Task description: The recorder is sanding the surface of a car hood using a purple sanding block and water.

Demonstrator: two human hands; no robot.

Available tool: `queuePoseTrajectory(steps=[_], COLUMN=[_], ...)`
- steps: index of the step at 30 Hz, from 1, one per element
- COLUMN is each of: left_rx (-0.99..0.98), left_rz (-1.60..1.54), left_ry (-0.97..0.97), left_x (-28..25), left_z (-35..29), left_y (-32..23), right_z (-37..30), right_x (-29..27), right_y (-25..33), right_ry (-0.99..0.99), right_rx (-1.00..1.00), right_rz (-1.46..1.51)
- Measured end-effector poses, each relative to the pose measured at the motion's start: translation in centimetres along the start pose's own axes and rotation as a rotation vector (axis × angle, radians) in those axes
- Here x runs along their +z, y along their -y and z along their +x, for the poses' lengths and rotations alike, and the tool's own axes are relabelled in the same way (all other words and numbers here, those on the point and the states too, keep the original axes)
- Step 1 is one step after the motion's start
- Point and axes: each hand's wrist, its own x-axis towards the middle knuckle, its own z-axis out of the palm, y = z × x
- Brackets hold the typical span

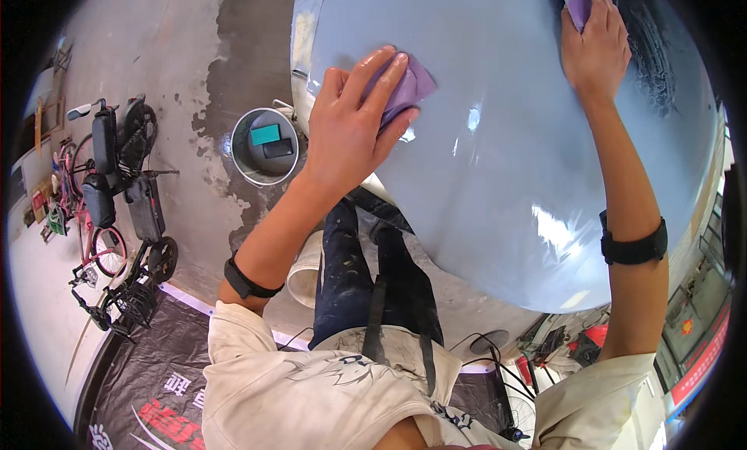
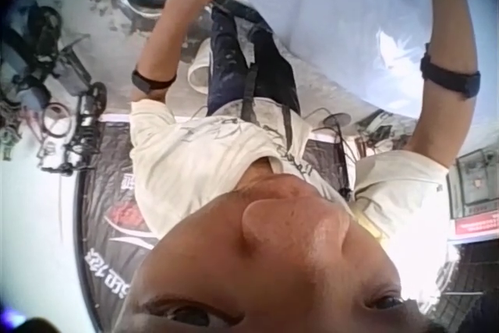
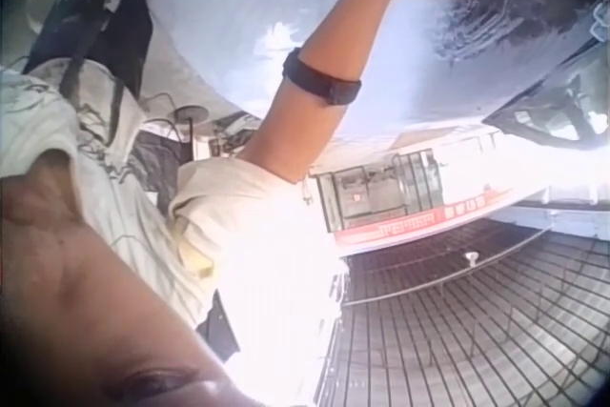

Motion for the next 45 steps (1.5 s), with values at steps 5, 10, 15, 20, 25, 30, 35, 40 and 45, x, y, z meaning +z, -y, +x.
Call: queuePoseTrajectory(steps=[5, 10, 15, 20, 25, 30, 35, 40, 45], left_rx=[0.016, 0.091, 0.215, 0.168, 0.159, 0.193, 0.211, 0.347, 0.291], left_rz=[0.129, 0.211, 0.24, 0.229, 0.214, 0.181, 0.101, -0.016, -0.24], left_ry=[-0.052, -0.213, -0.308, -0.164, -0.152, -0.138, -0.151, 0.078, 0.292], left_x=[-0.1, 0.7, 3.9, 3.2, 3.2, 3.7, 3.5, 2.5, -3.1], left_z=[0.6, 2.6, 5.0, 2.5, 3.7, 2.8, 4.7, 3.3, -8.9], left_y=[2.1, 5.2, 2.6, 0.3, 1.2, 0.2, 1.4, 1.7, 4.3], right_z=[-0.2, 0.2, 0.4, 0.1, 0.0, -0.1, 0.4, 0.2, 0.4], right_x=[0.2, 1.6, 1.9, 1.5, 1.4, 1.3, 1.0, 1.3, 1.4], right_y=[0.5, -2.8, -2.2, -2.7, -1.5, -2.6, -1.6, -2.4, -3.7], right_ry=[-0.042, -0.044, -0.006, 0.008, 0.001, 0.0, -0.02, 0.004, -0.011], right_rx=[-0.017, -0.051, -0.045, -0.033, -0.055, -0.058, -0.069, -0.056, -0.084], right_rz=[0.004, 0.033, 0.062, 0.056, 0.063, 0.032, 0.07, 0.041, 0.017])
